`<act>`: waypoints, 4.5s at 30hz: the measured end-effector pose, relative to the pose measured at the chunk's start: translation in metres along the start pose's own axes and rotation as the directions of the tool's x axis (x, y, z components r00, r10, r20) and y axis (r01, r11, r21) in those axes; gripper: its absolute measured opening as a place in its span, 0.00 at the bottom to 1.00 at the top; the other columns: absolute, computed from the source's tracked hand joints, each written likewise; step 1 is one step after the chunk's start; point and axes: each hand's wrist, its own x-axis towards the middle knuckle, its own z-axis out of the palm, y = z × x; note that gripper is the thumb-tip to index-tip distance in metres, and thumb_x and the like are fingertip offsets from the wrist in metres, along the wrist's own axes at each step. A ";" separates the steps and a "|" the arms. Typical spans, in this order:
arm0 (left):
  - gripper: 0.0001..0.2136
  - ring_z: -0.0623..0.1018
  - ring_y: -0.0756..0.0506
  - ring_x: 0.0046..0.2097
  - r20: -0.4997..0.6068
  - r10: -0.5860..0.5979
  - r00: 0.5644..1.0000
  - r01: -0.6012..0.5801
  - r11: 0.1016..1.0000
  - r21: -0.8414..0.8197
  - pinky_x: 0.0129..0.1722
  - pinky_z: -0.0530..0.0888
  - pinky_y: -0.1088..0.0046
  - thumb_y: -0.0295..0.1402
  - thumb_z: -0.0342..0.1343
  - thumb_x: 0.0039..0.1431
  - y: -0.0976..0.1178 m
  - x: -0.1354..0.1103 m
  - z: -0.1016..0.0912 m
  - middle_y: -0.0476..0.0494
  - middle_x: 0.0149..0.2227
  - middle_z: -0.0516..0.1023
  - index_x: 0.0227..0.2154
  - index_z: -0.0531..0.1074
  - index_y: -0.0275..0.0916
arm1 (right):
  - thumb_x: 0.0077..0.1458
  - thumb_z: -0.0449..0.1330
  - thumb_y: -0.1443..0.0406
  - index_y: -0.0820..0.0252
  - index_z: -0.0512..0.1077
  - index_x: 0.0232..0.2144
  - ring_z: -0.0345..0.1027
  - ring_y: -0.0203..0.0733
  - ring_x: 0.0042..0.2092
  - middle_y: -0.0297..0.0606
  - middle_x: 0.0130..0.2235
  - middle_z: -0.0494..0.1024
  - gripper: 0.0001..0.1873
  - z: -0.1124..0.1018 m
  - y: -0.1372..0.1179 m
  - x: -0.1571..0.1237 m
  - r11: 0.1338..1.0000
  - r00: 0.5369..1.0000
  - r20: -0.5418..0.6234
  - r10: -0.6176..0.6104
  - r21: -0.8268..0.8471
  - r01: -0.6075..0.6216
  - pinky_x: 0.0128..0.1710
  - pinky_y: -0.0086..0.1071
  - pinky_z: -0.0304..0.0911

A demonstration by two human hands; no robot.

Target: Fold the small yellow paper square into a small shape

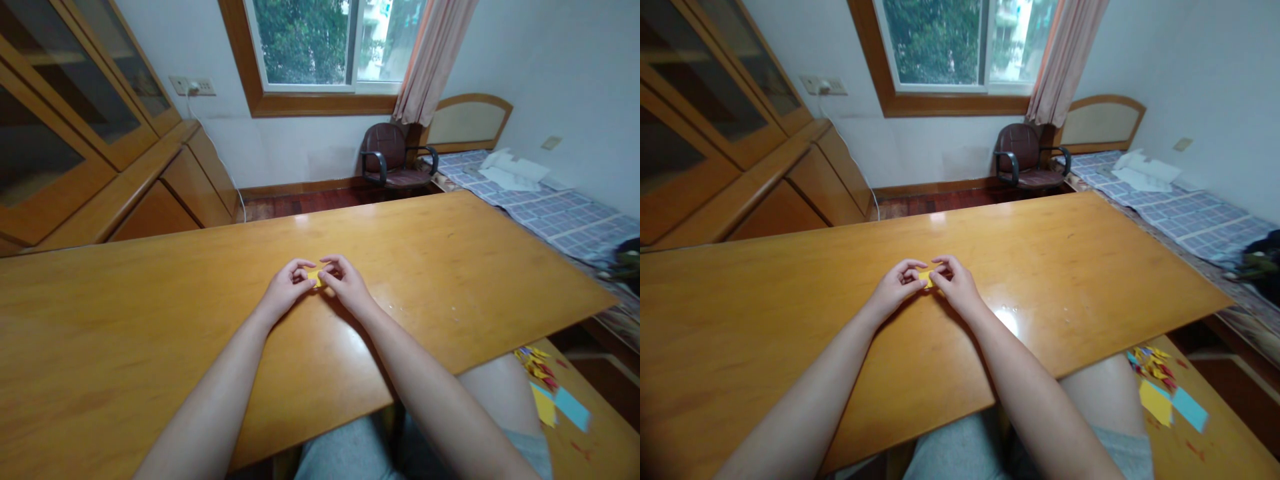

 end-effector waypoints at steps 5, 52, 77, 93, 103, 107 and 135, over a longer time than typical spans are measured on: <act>0.16 0.75 0.48 0.28 0.018 0.000 1.000 -0.001 0.999 0.035 0.32 0.69 0.73 0.34 0.63 0.49 -0.001 0.000 0.001 0.55 0.23 0.70 0.41 0.70 0.38 | 0.54 0.59 0.62 0.57 0.67 0.41 0.67 0.36 0.32 0.30 0.31 0.72 0.12 -0.001 0.002 -0.001 0.999 0.999 -0.034 -0.028 -0.035 0.026 0.34 0.30 0.61; 0.16 0.75 0.50 0.29 -0.031 0.043 0.999 -0.042 0.999 0.033 0.34 0.71 0.73 0.35 0.62 0.52 -0.001 0.000 0.002 0.56 0.24 0.66 0.44 0.70 0.38 | 0.52 0.62 0.63 0.57 0.63 0.47 0.65 0.34 0.29 0.28 0.29 0.69 0.20 -0.001 0.001 0.002 1.000 0.999 0.046 0.009 0.005 -0.010 0.31 0.29 0.59; 0.17 0.73 0.50 0.29 -0.083 0.063 0.995 -0.062 0.998 0.013 0.32 0.68 0.75 0.34 0.61 0.51 -0.006 0.003 0.001 0.56 0.24 0.67 0.44 0.69 0.38 | 0.44 0.66 0.65 0.55 0.62 0.49 0.66 0.33 0.32 0.27 0.32 0.70 0.29 -0.001 0.001 0.004 0.987 0.993 0.079 0.089 0.130 -0.099 0.35 0.31 0.62; 0.13 0.75 0.49 0.30 -0.068 0.050 0.996 -0.044 0.995 0.091 0.34 0.73 0.72 0.39 0.63 0.51 -0.007 0.001 0.002 0.52 0.27 0.71 0.36 0.72 0.37 | 0.48 0.65 0.62 0.56 0.64 0.46 0.68 0.34 0.32 0.28 0.30 0.73 0.23 -0.002 0.000 0.004 0.988 0.998 0.016 0.060 0.142 -0.062 0.35 0.30 0.62; 0.17 0.75 0.50 0.28 0.010 0.040 0.999 -0.040 0.997 0.059 0.32 0.70 0.74 0.35 0.62 0.52 -0.003 -0.002 0.002 0.56 0.24 0.72 0.43 0.66 0.40 | 0.44 0.67 0.61 0.56 0.67 0.42 0.66 0.34 0.28 0.27 0.27 0.74 0.22 -0.003 -0.005 0.005 0.980 0.996 -0.010 0.094 0.180 -0.091 0.34 0.31 0.62; 0.21 0.76 0.50 0.30 -0.028 0.064 0.998 -0.064 0.998 0.001 0.37 0.72 0.72 0.34 0.62 0.52 -0.001 -0.002 0.003 0.56 0.26 0.71 0.48 0.64 0.41 | 0.44 0.67 0.61 0.57 0.67 0.40 0.66 0.34 0.27 0.27 0.25 0.73 0.20 -0.003 -0.007 0.004 0.981 0.994 -0.052 0.093 0.176 -0.083 0.33 0.31 0.62; 0.13 0.75 0.47 0.31 -0.067 0.036 0.997 -0.034 0.999 0.017 0.36 0.71 0.72 0.43 0.64 0.50 0.000 0.001 -0.003 0.47 0.28 0.78 0.28 0.74 0.37 | 0.45 0.67 0.60 0.56 0.67 0.44 0.66 0.34 0.29 0.27 0.26 0.73 0.24 -0.002 -0.005 0.003 0.979 0.997 -0.013 0.077 0.188 -0.073 0.31 0.29 0.61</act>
